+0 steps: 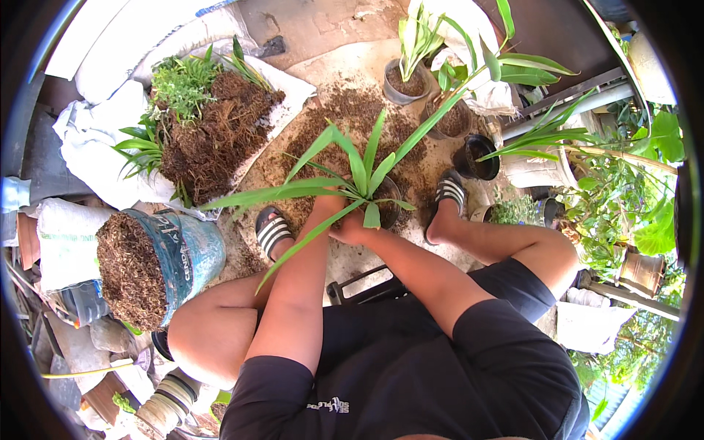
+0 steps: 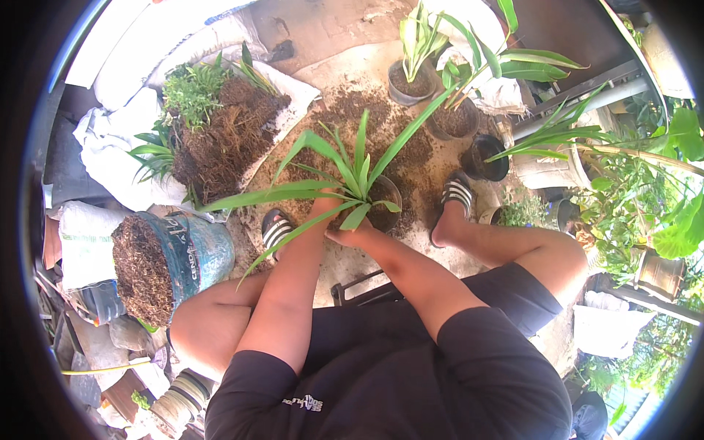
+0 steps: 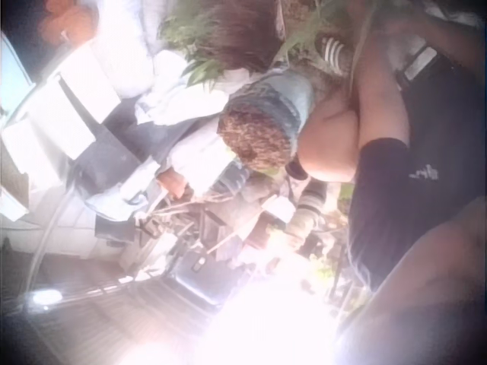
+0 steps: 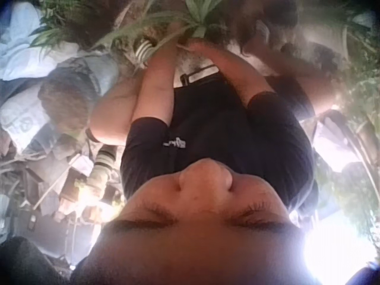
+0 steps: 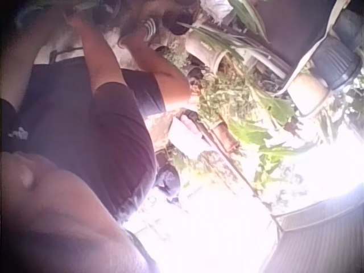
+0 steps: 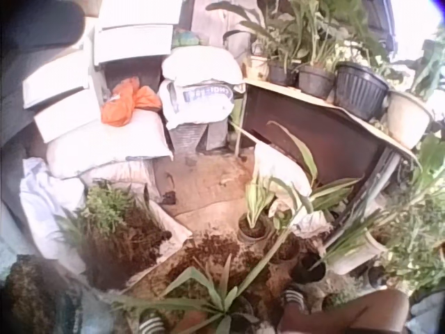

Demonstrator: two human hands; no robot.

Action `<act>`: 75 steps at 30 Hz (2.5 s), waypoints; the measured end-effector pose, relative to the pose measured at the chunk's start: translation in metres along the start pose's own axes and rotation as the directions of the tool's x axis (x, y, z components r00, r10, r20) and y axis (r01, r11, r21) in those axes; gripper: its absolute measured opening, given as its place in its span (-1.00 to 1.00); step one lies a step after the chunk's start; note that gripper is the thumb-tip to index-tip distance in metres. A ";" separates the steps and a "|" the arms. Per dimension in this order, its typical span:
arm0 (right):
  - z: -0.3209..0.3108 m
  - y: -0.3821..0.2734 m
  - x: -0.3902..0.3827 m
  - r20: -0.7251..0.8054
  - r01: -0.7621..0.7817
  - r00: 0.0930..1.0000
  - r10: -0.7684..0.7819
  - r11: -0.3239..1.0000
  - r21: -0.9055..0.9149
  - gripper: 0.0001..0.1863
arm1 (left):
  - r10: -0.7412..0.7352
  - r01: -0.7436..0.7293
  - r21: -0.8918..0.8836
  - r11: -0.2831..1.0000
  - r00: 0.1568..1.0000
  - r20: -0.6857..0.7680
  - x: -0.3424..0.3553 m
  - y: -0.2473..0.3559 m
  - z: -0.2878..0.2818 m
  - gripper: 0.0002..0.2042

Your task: The person sits on a stool and repots several small plants by hand. They remove plants from their original pots, place them into new containers, and fill the surrounding space with soil from a nearby pile. The person handles multiple plants one at a time, patting down the soil to secure them.

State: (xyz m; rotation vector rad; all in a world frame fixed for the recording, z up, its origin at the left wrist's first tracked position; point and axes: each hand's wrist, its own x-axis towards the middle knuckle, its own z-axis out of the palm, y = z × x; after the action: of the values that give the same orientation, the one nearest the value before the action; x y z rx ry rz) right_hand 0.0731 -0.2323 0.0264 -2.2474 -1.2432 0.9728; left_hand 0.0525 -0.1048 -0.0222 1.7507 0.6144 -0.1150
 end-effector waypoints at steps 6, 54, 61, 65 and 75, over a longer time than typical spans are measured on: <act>-0.022 -0.015 0.000 0.259 -0.113 0.953 0.160 0.976 -0.189 -0.07 | 0.126 -0.118 0.088 0.989 0.988 -0.089 0.007 -0.015 -0.004 -0.77; -0.092 0.101 0.036 0.548 0.660 0.745 -0.379 0.301 -0.688 -0.38 | -0.165 0.169 0.380 0.909 0.985 -0.043 -0.016 0.022 -0.010 -0.64; -0.132 0.056 0.024 0.654 0.685 0.728 -0.204 0.248 -0.685 -0.39 | 0.048 0.027 0.502 0.864 0.989 -0.136 -0.011 0.010 -0.006 -0.76; -0.113 0.104 0.035 0.563 0.663 0.748 -0.351 0.428 -0.613 -0.37 | 0.160 -0.078 0.603 0.794 0.984 -0.083 -0.008 0.016 0.001 -0.65; -0.108 0.107 0.073 0.577 0.832 0.542 -0.611 0.291 -0.473 -0.52 | 0.028 0.004 0.172 0.985 0.983 -0.183 0.012 -0.053 0.017 -0.72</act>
State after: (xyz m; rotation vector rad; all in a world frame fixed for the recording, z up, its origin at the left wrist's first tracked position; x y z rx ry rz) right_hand 0.2407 -0.2275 0.0055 -1.4891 -2.8639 0.4261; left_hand 0.0420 -0.1087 -0.0780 1.9463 0.7470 0.0040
